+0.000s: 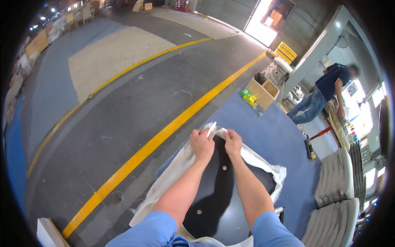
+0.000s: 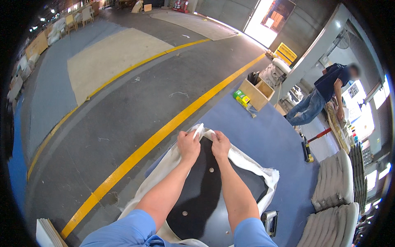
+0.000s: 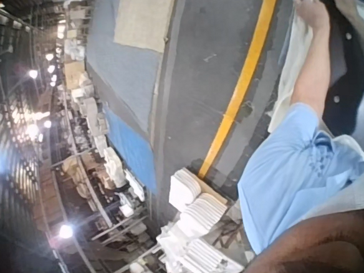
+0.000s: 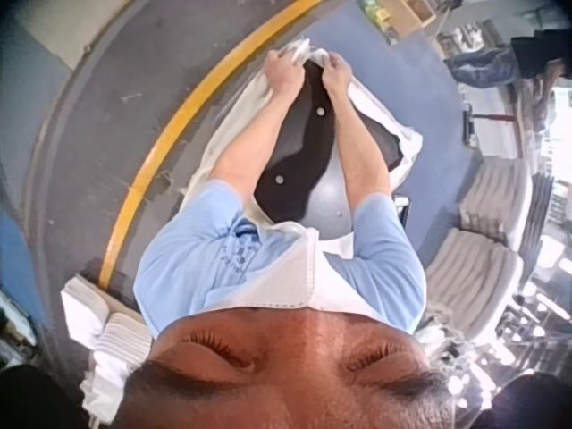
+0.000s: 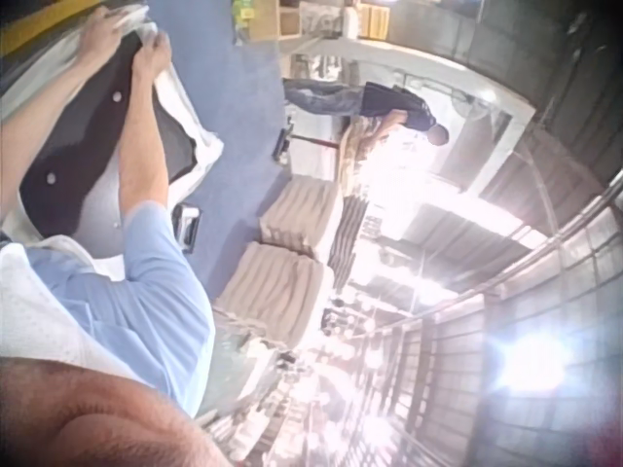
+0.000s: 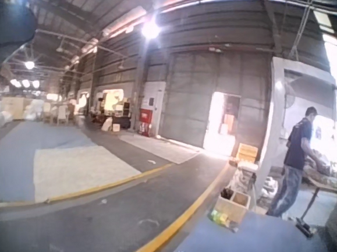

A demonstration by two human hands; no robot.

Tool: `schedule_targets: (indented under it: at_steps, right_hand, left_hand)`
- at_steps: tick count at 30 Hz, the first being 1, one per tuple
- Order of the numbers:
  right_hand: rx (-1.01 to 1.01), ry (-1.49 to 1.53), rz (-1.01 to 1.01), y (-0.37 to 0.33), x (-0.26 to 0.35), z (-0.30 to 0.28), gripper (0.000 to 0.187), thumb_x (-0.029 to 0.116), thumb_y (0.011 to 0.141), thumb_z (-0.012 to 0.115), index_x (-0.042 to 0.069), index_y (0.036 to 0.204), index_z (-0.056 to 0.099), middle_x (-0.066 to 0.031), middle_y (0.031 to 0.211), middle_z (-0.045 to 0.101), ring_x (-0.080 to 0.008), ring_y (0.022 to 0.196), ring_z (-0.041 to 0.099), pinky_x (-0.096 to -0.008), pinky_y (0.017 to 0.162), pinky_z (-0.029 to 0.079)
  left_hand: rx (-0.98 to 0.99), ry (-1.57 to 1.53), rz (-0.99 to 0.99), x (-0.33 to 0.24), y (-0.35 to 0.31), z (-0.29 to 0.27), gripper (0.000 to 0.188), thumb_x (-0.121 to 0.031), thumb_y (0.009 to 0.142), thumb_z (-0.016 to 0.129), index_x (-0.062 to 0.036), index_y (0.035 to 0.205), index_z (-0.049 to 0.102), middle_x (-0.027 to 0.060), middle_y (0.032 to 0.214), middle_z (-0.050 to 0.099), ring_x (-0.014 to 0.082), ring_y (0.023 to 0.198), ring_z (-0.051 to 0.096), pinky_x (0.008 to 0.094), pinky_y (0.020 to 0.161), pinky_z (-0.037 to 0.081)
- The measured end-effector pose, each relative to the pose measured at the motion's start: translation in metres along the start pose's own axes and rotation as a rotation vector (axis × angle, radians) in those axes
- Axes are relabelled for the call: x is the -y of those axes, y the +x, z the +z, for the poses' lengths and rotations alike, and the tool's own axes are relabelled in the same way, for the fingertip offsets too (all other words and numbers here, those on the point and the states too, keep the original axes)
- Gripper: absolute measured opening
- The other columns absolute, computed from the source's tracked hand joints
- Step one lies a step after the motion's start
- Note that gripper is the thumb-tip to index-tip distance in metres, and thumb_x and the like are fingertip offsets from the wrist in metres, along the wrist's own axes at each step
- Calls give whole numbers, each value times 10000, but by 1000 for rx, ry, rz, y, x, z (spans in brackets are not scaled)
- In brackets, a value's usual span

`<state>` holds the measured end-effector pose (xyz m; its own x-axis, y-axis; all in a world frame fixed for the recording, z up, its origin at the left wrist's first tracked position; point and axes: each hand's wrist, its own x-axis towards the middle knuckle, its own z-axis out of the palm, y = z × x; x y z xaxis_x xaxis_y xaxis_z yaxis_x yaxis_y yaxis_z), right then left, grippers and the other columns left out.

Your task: The person assembles a cushion by placing white fabric over a black cushion base, smoothing it, and securing the edges with a staple gun. The person repeatedly folds and staples the fabric around the cushion base, then flips and adjusts the cushion to ensure the fabric is taut and properly attached.

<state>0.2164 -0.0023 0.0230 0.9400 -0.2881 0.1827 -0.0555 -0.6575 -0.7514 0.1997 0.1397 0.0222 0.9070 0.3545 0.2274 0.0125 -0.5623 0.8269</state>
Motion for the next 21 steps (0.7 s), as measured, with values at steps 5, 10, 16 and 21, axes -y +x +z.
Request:
schedule_targets:
  at_steps: [5,10,16,21]
  right_hand:
    - [65,58,-90,-7,-5,-7,175,164,1003,699,62,1121,777,-123,949,777,-251,866,724,-376,823,548]
    - [137,-78,-346,-22,2,-7,174,92,936,720,83,1101,775,-84,1137,781,-339,1037,678,-438,931,537]
    - [189,-311,-455,-47,-3,-15,312,145,957,674,144,1264,731,-47,1388,693,-326,1376,565,-579,1179,387]
    - [268,-542,-400,-83,10,-35,532,200,992,638,84,1505,552,-110,1615,510,-340,1563,378,-588,1285,265]
  left_hand:
    - [-80,-56,88,-3,-4,-1,171,-184,904,792,-129,1063,820,115,1026,602,337,1000,584,480,874,464]
    - [-141,-65,225,4,-4,-5,177,-126,864,800,-141,1039,818,91,1032,615,328,1012,585,486,889,453]
    - [-80,-2,483,-3,-10,-1,149,-128,853,751,-178,983,806,4,1042,684,289,1022,603,469,929,442]
    - [56,108,658,-7,-13,2,122,-201,866,698,-175,945,787,-24,984,745,263,1031,609,460,945,441]
